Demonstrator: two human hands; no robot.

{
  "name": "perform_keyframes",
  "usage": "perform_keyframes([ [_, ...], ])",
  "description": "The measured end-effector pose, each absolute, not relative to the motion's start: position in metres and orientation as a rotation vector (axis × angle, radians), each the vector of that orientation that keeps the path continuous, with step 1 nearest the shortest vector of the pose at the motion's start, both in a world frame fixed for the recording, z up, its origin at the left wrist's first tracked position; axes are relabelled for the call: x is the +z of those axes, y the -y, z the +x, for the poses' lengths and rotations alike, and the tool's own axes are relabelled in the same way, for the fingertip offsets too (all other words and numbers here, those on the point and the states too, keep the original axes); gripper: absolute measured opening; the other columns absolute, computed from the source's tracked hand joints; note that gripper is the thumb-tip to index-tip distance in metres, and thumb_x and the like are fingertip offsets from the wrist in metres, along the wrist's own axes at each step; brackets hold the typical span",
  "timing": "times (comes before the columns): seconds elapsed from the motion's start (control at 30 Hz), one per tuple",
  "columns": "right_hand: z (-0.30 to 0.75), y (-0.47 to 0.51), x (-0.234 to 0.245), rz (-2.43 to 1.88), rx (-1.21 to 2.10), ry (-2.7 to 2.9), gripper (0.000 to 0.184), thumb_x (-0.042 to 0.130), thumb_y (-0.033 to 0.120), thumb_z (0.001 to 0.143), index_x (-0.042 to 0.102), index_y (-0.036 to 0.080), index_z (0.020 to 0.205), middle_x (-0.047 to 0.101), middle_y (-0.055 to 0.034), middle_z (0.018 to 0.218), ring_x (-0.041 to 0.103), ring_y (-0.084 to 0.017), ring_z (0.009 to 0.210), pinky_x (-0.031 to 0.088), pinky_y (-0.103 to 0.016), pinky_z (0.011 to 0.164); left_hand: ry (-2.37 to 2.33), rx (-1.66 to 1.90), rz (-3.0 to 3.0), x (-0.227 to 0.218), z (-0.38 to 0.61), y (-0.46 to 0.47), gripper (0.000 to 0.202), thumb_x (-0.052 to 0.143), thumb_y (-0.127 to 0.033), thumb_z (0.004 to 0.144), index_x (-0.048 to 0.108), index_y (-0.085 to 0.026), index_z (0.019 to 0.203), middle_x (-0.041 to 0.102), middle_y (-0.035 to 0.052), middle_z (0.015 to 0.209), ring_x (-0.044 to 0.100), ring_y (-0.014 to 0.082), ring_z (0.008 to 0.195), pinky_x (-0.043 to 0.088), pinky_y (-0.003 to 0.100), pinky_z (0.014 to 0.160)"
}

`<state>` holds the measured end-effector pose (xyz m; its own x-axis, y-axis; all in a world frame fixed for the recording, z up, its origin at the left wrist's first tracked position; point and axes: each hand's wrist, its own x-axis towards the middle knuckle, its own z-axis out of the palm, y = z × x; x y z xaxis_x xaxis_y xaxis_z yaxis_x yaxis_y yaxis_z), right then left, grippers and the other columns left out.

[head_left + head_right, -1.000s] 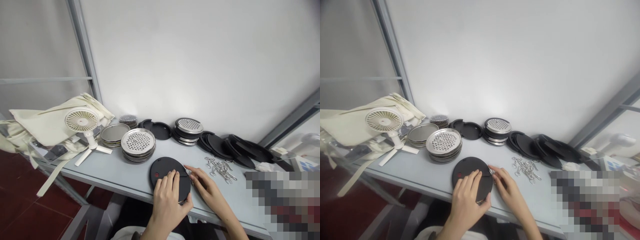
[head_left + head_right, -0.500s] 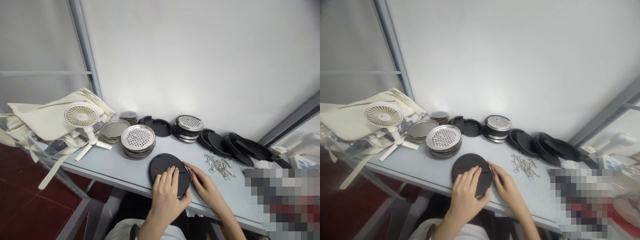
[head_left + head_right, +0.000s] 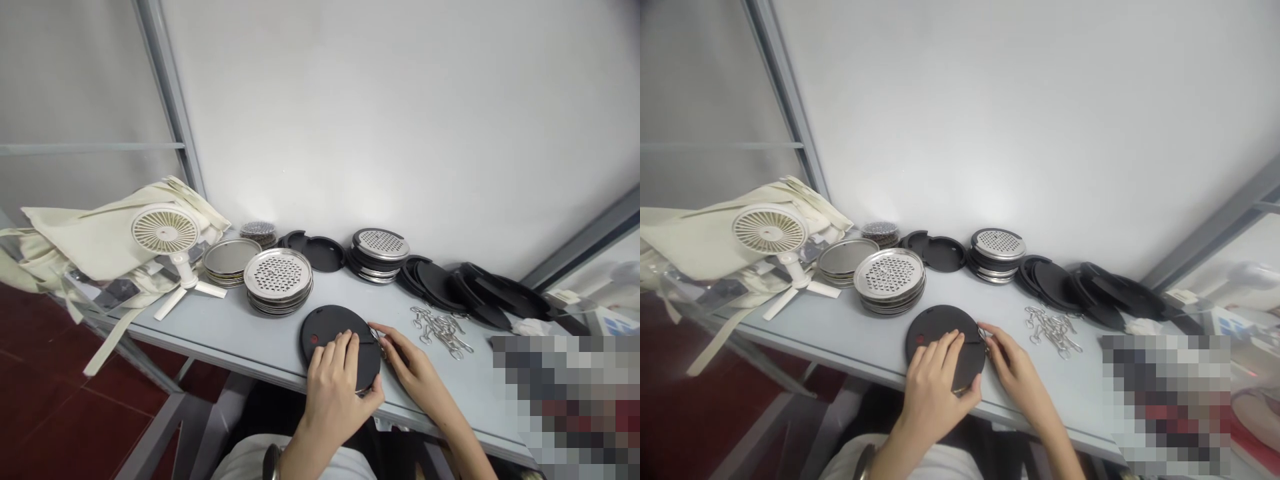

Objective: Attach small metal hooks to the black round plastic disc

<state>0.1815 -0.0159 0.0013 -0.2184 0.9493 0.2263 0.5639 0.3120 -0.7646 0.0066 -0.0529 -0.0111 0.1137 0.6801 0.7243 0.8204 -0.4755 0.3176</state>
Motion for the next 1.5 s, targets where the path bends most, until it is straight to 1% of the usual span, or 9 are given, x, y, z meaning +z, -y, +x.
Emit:
perform_keyframes([
  [0.1, 0.1793, 0.0175, 0.0049, -1.339, 0.741, 1.892, 0.039, 0.039, 0.042, 0.098, 0.053, 0.021, 0.128, 0.067, -0.0066, 0.094, 0.062, -0.019, 0.082, 0.051, -0.031, 0.080, 1.516, -1.292, -2.216, -0.0109, 0.0066, 0.0535, 0.050, 0.057, -0.032, 0.079, 0.056, -0.012, 0.125, 0.062, 0.0102, 0.122, 0.059, 0.0255, 0.105, 0.044, 0.039, 0.088],
  [0.17, 0.1781, 0.0176, 0.0059, -1.345, 0.751, 1.878, 0.039, 0.039, 0.042, 0.098, 0.052, 0.021, 0.128, 0.063, -0.0034, 0.081, 0.058, -0.018, 0.072, 0.050, -0.028, 0.071, 1.519, -1.291, -2.215, -0.0108, 0.0067, 0.0537, 0.050, 0.058, -0.032, 0.079, 0.056, -0.012, 0.125, 0.063, 0.0100, 0.122, 0.059, 0.0253, 0.105, 0.044, 0.039, 0.088],
  [0.2, 0.1779, 0.0173, 0.0056, -1.349, 0.754, 1.867, 0.039, 0.039, 0.042, 0.098, 0.053, 0.021, 0.128, 0.061, -0.0024, 0.077, 0.057, -0.018, 0.069, 0.049, -0.028, 0.069, 1.518, -1.291, -2.215, -0.0108, 0.0067, 0.0537, 0.050, 0.058, -0.032, 0.079, 0.056, -0.013, 0.125, 0.063, 0.0098, 0.122, 0.059, 0.0252, 0.105, 0.044, 0.039, 0.087],
  [0.27, 0.1784, 0.0163, 0.0038, -1.345, 0.761, 1.838, 0.038, 0.042, 0.042, 0.097, 0.055, 0.020, 0.125, 0.060, -0.0024, 0.078, 0.056, -0.018, 0.071, 0.048, -0.028, 0.070, 1.517, -1.291, -2.216, -0.0108, 0.0066, 0.0536, 0.050, 0.058, -0.032, 0.079, 0.056, -0.013, 0.124, 0.063, 0.0096, 0.122, 0.059, 0.0251, 0.105, 0.044, 0.039, 0.087],
  [0.4, 0.1808, 0.0149, 0.0002, -1.310, 0.775, 1.796, 0.035, 0.046, 0.041, 0.096, 0.058, 0.020, 0.120, 0.063, -0.0049, 0.090, 0.058, -0.019, 0.082, 0.047, -0.028, 0.077, 1.517, -1.288, -2.212, -0.0109, 0.0063, 0.0528, 0.050, 0.058, -0.032, 0.078, 0.056, -0.013, 0.125, 0.063, 0.0096, 0.122, 0.059, 0.0253, 0.105, 0.044, 0.039, 0.087],
  [0.63, 0.1791, 0.0171, 0.0045, -1.287, 0.834, 1.787, 0.036, 0.046, 0.040, 0.096, 0.053, 0.018, 0.124, 0.055, 0.0000, 0.076, 0.052, -0.015, 0.071, 0.045, -0.025, 0.068, 1.502, -1.312, -2.197, -0.0117, 0.0069, 0.0518, 0.050, 0.058, -0.031, 0.078, 0.056, -0.013, 0.124, 0.063, 0.0086, 0.121, 0.059, 0.0247, 0.106, 0.043, 0.039, 0.087],
  [1.07, 0.1794, 0.0181, 0.0032, -1.304, 0.848, 1.827, 0.038, 0.047, 0.042, 0.095, 0.051, 0.019, 0.125, 0.051, 0.0016, 0.076, 0.049, -0.014, 0.069, 0.042, -0.026, 0.069, 1.486, -1.337, -2.190, -0.0128, 0.0068, 0.0501, 0.050, 0.057, -0.032, 0.079, 0.056, -0.012, 0.124, 0.063, 0.0095, 0.122, 0.059, 0.0250, 0.105, 0.043, 0.039, 0.088],
  [1.3, 0.1805, 0.0185, 0.0039, -1.321, 0.852, 1.857, 0.038, 0.042, 0.041, 0.098, 0.047, 0.020, 0.129, 0.050, 0.0028, 0.074, 0.048, -0.014, 0.067, 0.041, -0.024, 0.066, 1.482, -1.327, -2.186, -0.0113, 0.0068, 0.0514, 0.050, 0.058, -0.032, 0.079, 0.056, -0.013, 0.124, 0.063, 0.0101, 0.121, 0.060, 0.0255, 0.104, 0.044, 0.039, 0.087],
  [1.5, 0.1797, 0.0196, 0.0063, -1.338, 0.848, 1.863, 0.040, 0.039, 0.043, 0.098, 0.047, 0.020, 0.129, 0.050, 0.0025, 0.072, 0.047, -0.014, 0.066, 0.040, -0.024, 0.064, 1.476, -1.336, -2.182, -0.0106, 0.0065, 0.0516, 0.050, 0.058, -0.032, 0.078, 0.056, -0.012, 0.124, 0.063, 0.0104, 0.120, 0.060, 0.0254, 0.104, 0.045, 0.039, 0.086],
])
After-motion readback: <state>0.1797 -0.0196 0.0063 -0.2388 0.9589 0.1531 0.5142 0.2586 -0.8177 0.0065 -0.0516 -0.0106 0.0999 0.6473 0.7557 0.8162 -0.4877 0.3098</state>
